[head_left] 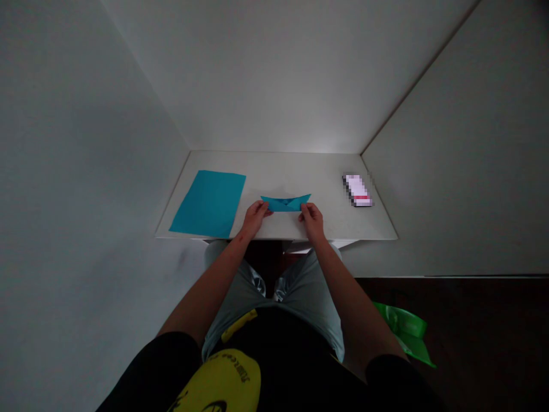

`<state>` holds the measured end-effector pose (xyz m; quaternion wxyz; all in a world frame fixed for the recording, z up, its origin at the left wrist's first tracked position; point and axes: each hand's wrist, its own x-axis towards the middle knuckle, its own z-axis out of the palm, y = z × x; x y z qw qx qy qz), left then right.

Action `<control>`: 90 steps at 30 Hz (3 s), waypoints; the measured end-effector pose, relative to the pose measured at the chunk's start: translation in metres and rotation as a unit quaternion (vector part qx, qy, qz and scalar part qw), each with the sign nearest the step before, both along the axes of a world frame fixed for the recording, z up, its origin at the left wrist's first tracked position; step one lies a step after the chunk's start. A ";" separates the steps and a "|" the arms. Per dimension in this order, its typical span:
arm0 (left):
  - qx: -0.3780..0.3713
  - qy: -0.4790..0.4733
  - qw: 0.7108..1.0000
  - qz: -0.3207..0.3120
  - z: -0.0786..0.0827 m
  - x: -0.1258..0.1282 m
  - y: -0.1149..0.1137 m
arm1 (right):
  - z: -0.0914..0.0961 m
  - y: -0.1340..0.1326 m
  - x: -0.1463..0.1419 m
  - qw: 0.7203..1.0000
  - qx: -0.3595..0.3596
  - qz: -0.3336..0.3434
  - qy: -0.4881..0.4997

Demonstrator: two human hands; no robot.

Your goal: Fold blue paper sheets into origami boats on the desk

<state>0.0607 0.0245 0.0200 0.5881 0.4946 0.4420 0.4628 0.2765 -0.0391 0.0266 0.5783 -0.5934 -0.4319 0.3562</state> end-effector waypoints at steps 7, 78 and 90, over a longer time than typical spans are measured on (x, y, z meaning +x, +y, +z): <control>-0.002 -0.022 0.999 0.046 -0.006 0.001 0.002 | -0.004 0.002 -0.002 1.000 0.006 -0.005 0.019; 0.044 -0.006 0.999 0.005 0.011 0.004 -0.015 | 0.043 0.074 0.111 0.931 -0.067 -0.044 -0.356; 0.058 -0.003 0.998 0.035 0.047 0.008 -0.023 | 0.106 0.051 0.079 0.966 0.037 0.054 -0.250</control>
